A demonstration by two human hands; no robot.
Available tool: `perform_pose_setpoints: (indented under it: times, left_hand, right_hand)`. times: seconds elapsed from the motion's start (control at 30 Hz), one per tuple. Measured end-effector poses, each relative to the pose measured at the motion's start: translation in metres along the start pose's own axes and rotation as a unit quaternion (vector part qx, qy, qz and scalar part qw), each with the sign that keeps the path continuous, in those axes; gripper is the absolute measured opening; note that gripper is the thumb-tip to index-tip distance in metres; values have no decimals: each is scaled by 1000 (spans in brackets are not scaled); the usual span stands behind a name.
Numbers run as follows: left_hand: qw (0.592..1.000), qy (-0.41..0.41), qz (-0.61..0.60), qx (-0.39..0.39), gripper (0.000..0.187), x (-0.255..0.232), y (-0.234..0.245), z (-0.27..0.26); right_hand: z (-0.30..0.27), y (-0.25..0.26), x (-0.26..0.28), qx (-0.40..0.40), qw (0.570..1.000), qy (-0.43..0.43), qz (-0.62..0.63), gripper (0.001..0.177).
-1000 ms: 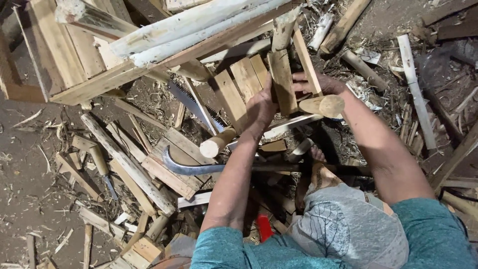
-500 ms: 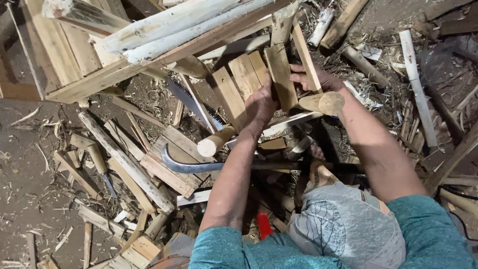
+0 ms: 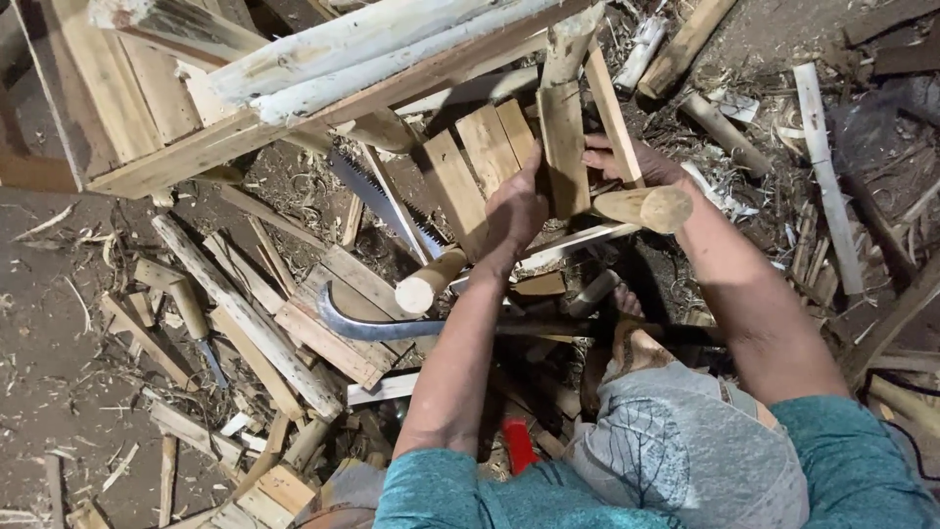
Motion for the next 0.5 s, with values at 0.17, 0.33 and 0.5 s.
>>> perform_pose_setpoints:
  times: [0.17, 0.33, 0.5]
  left_hand:
    - [952, 81, -291, -40, 24, 8, -22, 32]
    - [923, 86, -368, -67, 18, 12, -39, 52]
    - [819, 60, -567, -57, 12, 19, -20, 43]
  right_hand:
    - [-8, -10, 20, -5, 999, 5, 41, 44]
    - [-3, 2, -2, 2, 1000, 2, -5, 48]
    - [12, 22, -29, 6, 998, 31, 48, 24]
Point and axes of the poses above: each hand's wrist, its own z-axis towards the middle knuckle, its own y-axis out of the back of the hand, x = y × z, the point moved 4 cm from there along z, towards the middle knuckle, and after that the axes turned 9 degrees about y, right-handed, at the moved point
